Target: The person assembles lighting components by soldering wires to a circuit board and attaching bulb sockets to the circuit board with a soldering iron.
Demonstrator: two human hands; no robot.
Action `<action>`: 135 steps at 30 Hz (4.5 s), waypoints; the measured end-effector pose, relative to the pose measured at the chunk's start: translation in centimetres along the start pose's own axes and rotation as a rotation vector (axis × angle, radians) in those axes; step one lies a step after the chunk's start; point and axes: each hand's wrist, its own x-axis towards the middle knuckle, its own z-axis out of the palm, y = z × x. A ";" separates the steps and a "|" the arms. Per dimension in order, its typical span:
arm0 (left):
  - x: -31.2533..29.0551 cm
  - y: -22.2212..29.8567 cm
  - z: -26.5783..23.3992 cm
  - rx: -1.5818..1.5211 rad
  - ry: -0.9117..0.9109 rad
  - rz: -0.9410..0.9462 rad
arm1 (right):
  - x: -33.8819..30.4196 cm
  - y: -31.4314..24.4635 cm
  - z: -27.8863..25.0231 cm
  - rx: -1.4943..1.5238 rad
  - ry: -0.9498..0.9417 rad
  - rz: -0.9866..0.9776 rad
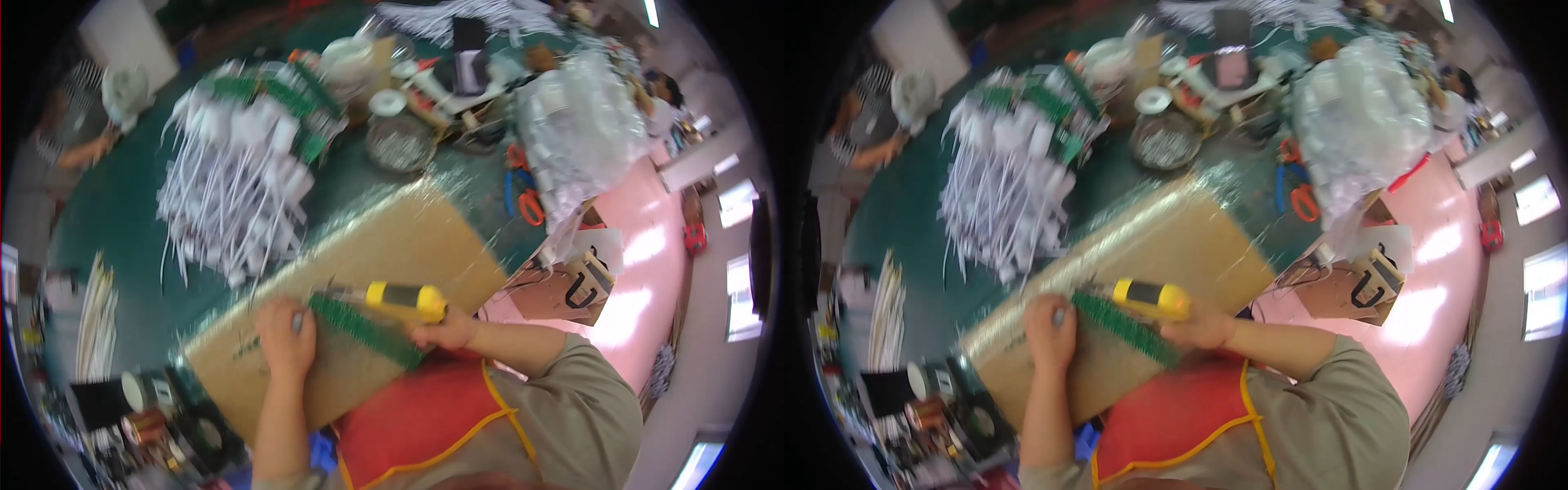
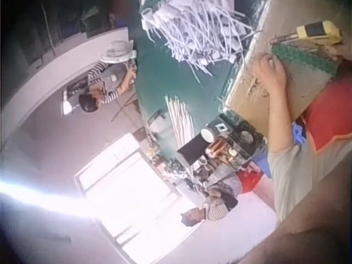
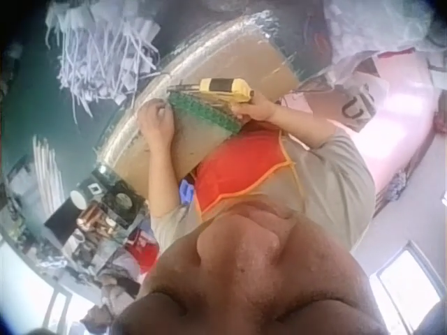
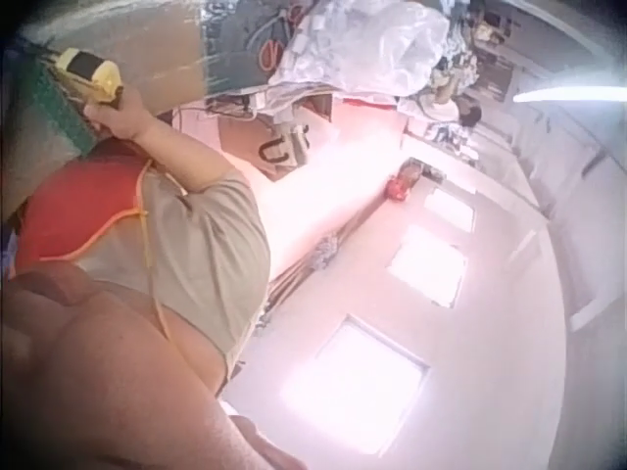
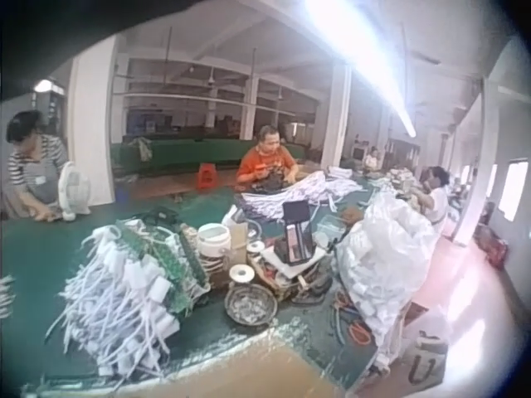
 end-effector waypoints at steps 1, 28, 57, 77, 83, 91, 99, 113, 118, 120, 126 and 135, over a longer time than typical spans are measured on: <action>0.3 0.2 0.1 -0.010 0.012 0.030 | -0.3 0.0 -0.3 0.028 0.015 0.009; 1.1 0.4 0.3 -0.034 0.065 0.030 | -0.8 -0.9 0.3 -0.080 0.095 0.093; 1.4 0.6 0.4 -0.019 0.050 0.022 | -0.7 -1.2 0.1 -0.022 0.080 0.103; 1.2 0.6 0.1 0.005 0.022 0.011 | -0.9 -0.2 0.1 0.100 0.114 -0.022; 1.4 1.3 -0.2 0.046 -0.006 -0.005 | -0.8 0.0 0.0 0.123 0.102 -0.075; 1.5 1.4 -0.9 0.100 -0.110 0.042 | -1.2 0.0 -0.1 0.217 0.114 -0.065; 2.7 0.5 -2.7 0.137 -0.257 0.187 | -1.0 0.3 -0.1 0.176 0.155 -0.058; 5.8 -2.8 -6.0 0.303 0.068 -0.494 | -1.2 0.3 -0.1 0.242 0.123 -0.092; 6.9 -4.2 -4.4 0.423 0.143 -0.441 | -0.8 0.1 0.1 0.238 0.125 -0.090; 7.2 -4.7 -4.7 0.316 0.096 -0.523 | -0.7 0.1 0.0 0.187 0.157 -0.088; 4.6 -4.0 -8.3 0.172 0.384 -0.481 | -1.4 1.1 -0.9 0.107 0.168 -0.086; 0.8 0.8 -14.9 -0.121 0.948 -0.208 | -1.2 -0.4 -0.1 -0.007 0.146 -0.103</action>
